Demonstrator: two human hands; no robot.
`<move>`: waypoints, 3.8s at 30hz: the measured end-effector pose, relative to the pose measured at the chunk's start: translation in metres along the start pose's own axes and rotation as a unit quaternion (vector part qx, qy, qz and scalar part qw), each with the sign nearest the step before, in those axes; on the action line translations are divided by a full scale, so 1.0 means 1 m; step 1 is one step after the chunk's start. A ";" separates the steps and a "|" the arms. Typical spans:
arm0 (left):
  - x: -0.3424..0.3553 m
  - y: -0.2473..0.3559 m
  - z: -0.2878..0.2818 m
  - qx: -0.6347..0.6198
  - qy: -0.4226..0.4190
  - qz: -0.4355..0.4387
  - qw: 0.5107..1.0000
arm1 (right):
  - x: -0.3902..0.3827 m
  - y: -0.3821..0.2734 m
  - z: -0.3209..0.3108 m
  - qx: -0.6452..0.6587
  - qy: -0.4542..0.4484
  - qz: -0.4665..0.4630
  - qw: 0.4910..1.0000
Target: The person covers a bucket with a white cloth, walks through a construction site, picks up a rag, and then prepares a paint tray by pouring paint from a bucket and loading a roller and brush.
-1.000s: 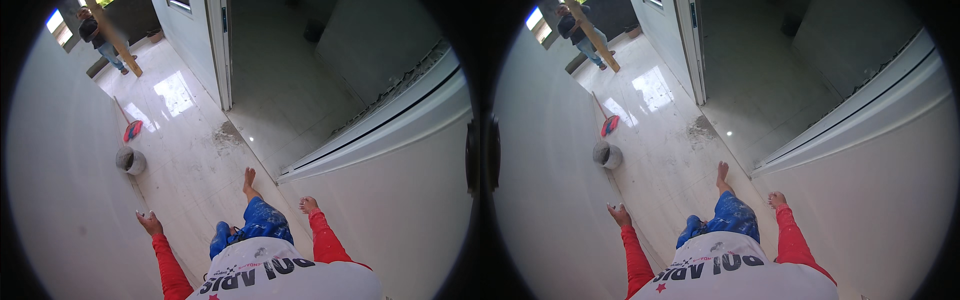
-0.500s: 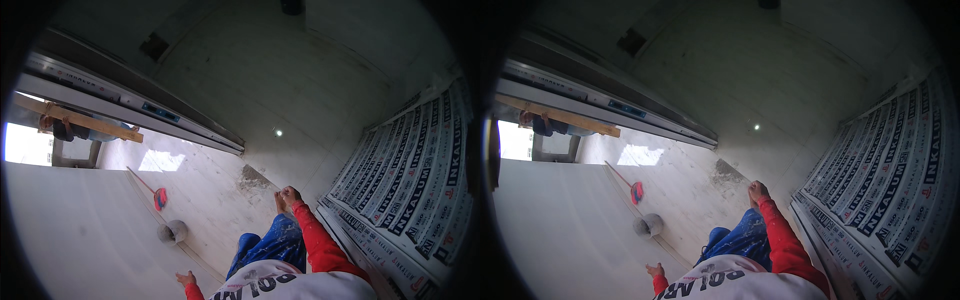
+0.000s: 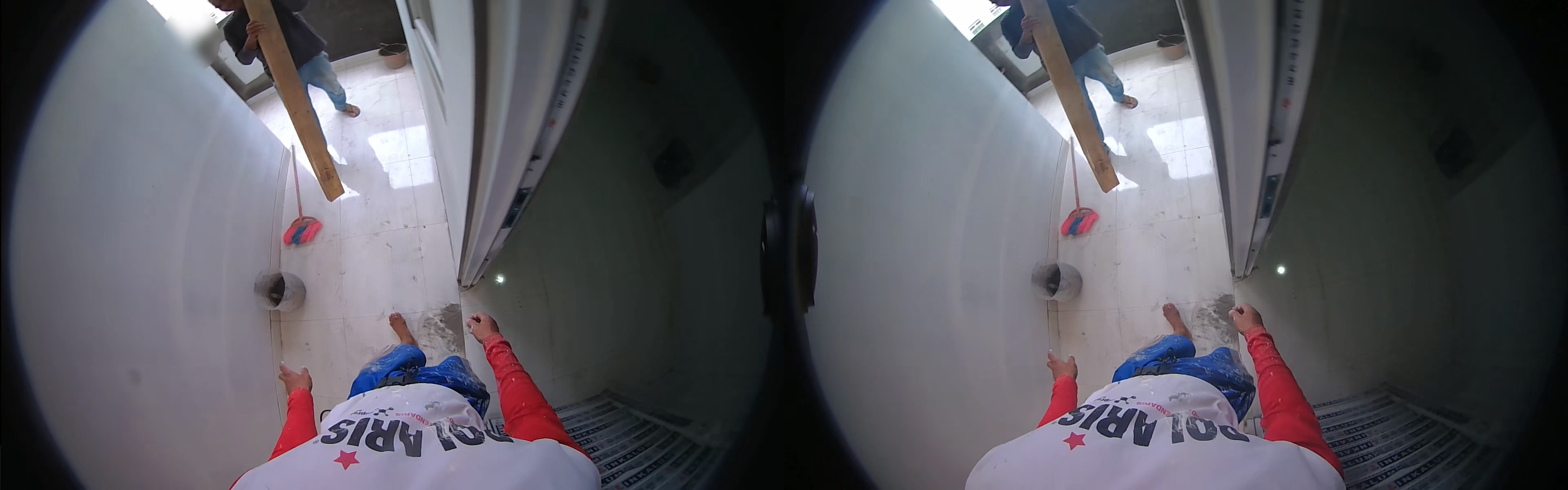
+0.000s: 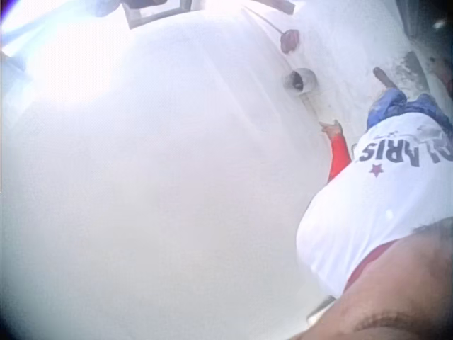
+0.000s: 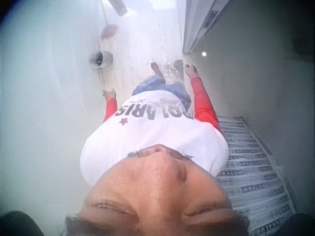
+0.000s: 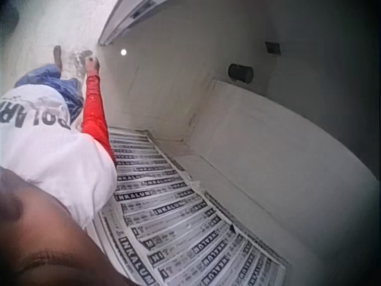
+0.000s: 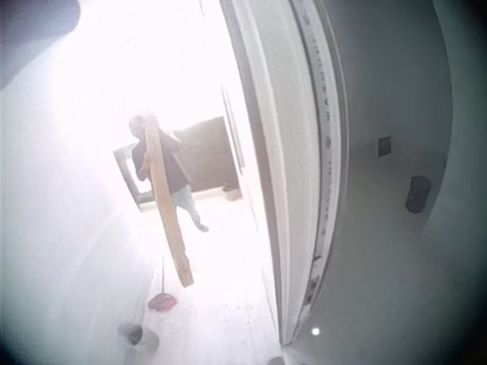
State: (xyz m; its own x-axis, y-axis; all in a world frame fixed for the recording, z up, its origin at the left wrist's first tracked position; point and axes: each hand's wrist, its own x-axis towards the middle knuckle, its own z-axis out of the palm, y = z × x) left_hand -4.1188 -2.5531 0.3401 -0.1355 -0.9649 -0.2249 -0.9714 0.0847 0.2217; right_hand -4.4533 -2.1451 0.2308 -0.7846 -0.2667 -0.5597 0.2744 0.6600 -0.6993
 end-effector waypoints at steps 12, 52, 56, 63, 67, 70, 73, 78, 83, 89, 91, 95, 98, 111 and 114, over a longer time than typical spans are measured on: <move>0.161 0.162 0.048 -0.304 -0.193 0.048 0.932 | 0.155 -0.297 0.128 -0.054 -0.206 -0.032 0.976; 0.952 0.947 0.111 -0.090 -0.113 -0.220 0.965 | 1.114 -0.795 -0.099 0.105 0.007 0.313 0.944; 1.070 1.028 0.093 -0.139 -0.010 -0.155 0.978 | 1.199 -0.850 -0.090 0.050 -0.051 0.363 0.929; 1.205 1.196 0.046 -0.105 -0.037 -0.175 0.978 | 1.459 -1.042 -0.027 -0.036 -0.120 0.330 0.936; 1.253 1.231 0.048 -0.121 -0.005 -0.245 0.962 | 1.650 -1.231 0.011 0.051 -0.126 0.081 0.987; 1.284 1.247 0.053 -0.109 -0.034 -0.304 0.946 | 1.712 -1.386 0.033 0.130 -0.148 -0.085 0.977; 1.361 1.285 0.060 -0.110 -0.110 -0.360 0.920 | 1.730 -1.492 0.039 0.146 -0.124 -0.122 0.974; 1.525 1.360 0.080 -0.047 -0.094 -0.288 0.952 | 1.784 -1.460 0.043 0.143 -0.081 0.028 0.986; 1.689 1.433 0.092 -0.138 0.001 -0.080 0.987 | 1.749 -1.430 0.001 -0.058 -0.004 0.231 0.971; 1.785 1.569 0.021 -0.098 0.063 0.166 0.979 | 1.681 -1.365 -0.013 0.111 0.142 0.299 0.937; 1.780 1.579 0.003 -0.148 0.050 0.155 0.976 | 1.655 -1.359 -0.012 0.121 0.158 0.283 0.938; 1.743 1.592 -0.030 -0.075 0.043 0.131 0.988 | 1.656 -1.386 -0.010 0.016 0.050 0.253 0.966; 1.726 1.604 -0.025 -0.115 0.045 0.171 0.977 | 1.677 -1.391 -0.028 0.020 0.118 0.170 0.978; 1.717 1.605 -0.129 0.027 0.249 0.404 0.880 | 1.743 -1.514 -0.118 0.054 0.197 0.054 0.978; 1.692 1.579 -0.140 0.050 0.361 0.289 0.885 | 1.740 -1.501 -0.098 0.014 0.137 0.114 0.984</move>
State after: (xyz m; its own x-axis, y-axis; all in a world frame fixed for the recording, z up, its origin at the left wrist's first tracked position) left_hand -5.8547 -4.0863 0.4423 -0.4902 -0.6571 0.5727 -0.7978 0.6028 0.0088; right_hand -6.2851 -3.5315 0.3499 -0.8203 0.0873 -0.5653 0.4729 0.6595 -0.5843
